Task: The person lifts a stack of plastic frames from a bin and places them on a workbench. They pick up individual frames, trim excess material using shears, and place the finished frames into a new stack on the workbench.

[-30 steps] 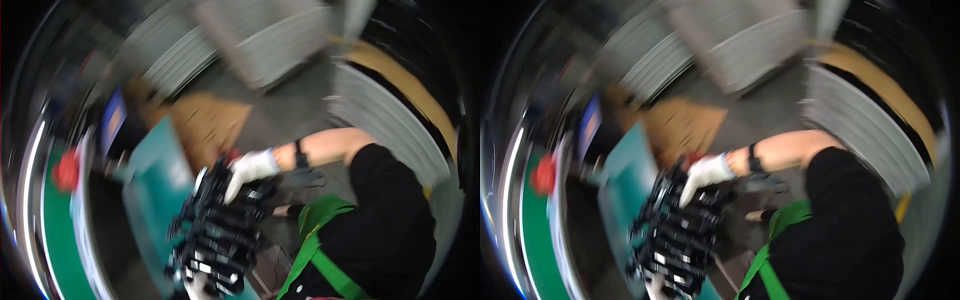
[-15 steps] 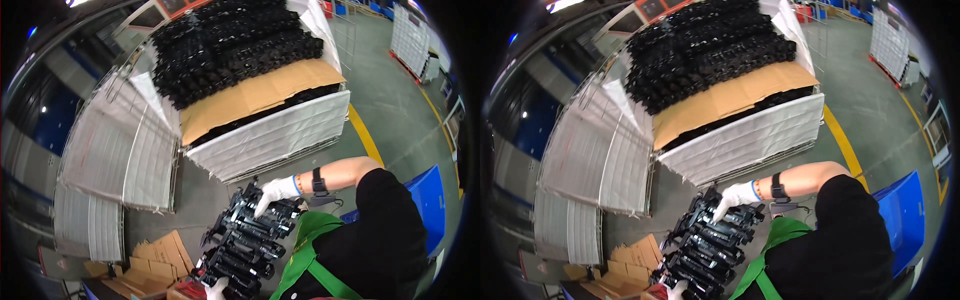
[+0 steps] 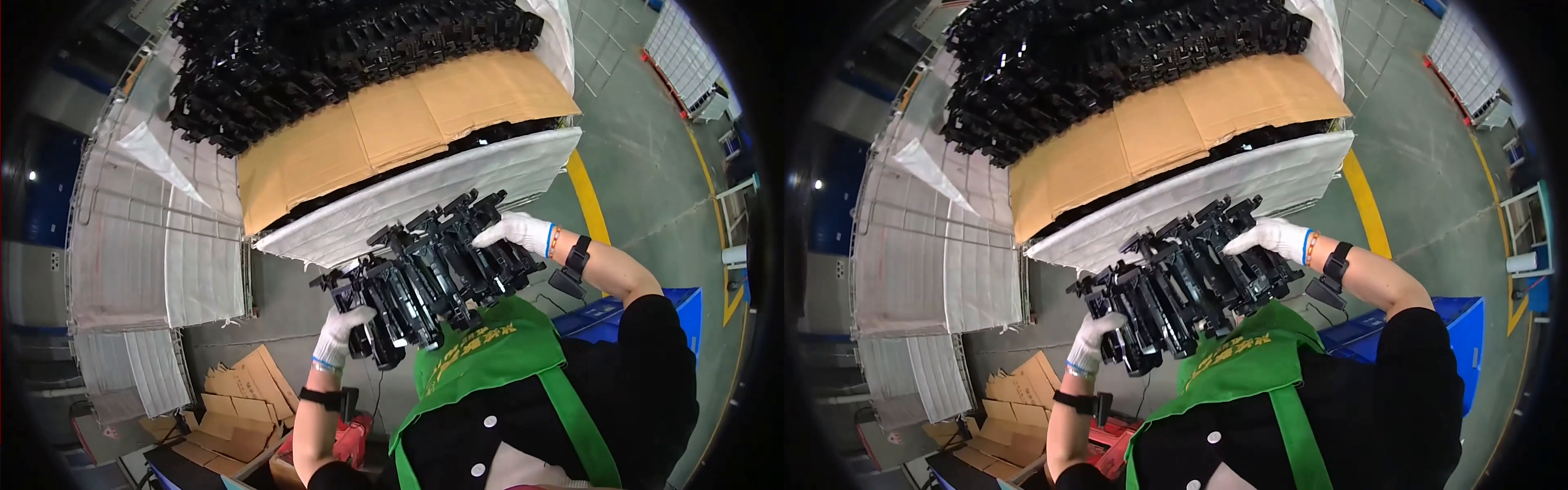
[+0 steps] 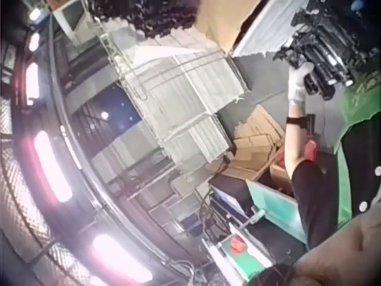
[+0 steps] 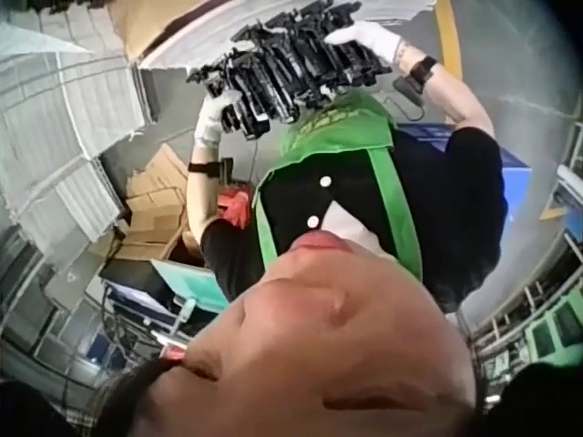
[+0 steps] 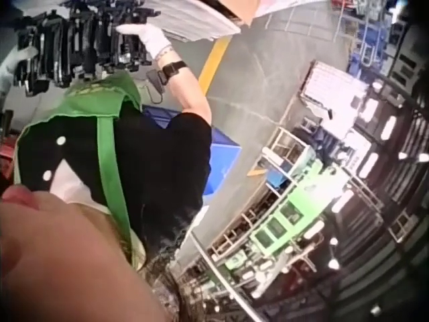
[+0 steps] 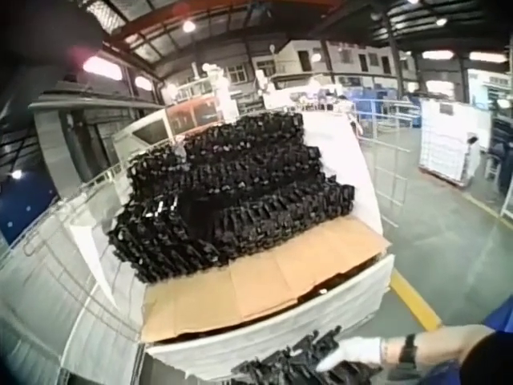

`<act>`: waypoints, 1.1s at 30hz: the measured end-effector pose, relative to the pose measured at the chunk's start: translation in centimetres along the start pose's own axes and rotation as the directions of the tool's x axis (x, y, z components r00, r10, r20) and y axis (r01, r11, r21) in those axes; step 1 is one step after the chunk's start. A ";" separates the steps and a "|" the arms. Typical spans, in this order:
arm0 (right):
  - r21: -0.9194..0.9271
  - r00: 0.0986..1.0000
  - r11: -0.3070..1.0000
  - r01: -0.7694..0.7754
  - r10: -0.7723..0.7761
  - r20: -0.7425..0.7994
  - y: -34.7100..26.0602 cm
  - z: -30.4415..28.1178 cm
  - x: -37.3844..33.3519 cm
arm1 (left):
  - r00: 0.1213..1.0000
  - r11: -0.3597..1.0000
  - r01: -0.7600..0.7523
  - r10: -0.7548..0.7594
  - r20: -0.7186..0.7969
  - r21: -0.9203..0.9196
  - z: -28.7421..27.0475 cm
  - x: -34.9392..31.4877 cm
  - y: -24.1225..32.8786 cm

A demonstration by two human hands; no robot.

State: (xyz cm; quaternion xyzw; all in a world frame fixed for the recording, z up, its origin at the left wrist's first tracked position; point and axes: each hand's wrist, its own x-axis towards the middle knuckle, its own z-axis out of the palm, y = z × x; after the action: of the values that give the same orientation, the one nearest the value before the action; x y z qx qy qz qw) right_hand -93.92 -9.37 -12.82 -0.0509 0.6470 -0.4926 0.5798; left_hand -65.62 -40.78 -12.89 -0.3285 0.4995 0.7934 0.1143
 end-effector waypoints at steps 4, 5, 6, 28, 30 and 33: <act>0.039 0.992 0.998 -0.048 0.052 -0.113 -0.2 -2.4 2.3 | 0.997 0.998 0.037 -0.040 0.068 0.057 -0.9 7.1 2.1; 0.090 0.987 0.992 -0.094 0.104 -0.120 -0.5 -2.8 3.1 | 0.994 0.998 0.054 -0.058 0.097 0.040 -0.9 8.7 2.7; 0.141 0.979 0.980 -0.140 0.158 -0.129 -0.9 -3.2 3.7 | 0.989 0.997 0.074 -0.076 0.129 0.021 -0.9 10.1 3.1; 0.104 0.909 0.950 -0.294 0.311 -0.279 -6.6 -7.9 13.6 | 0.896 0.885 0.441 -0.422 0.141 -0.149 -4.3 25.1 5.8; 0.120 0.893 0.936 -0.331 0.352 -0.281 -6.6 -7.9 13.7 | 0.875 0.852 0.483 -0.461 0.148 -0.202 -4.3 25.1 5.6; 0.100 0.908 0.942 -0.322 0.337 -0.249 -4.9 -8.4 13.6 | 0.883 0.865 0.463 -0.430 0.187 -0.195 -4.5 24.3 4.4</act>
State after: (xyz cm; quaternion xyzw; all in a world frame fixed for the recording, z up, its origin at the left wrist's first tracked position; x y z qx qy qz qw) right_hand -107.48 -15.64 -20.25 0.1410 0.7029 -0.4084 0.5650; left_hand -84.47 -50.32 -26.46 -0.3912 0.3038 0.8191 0.2895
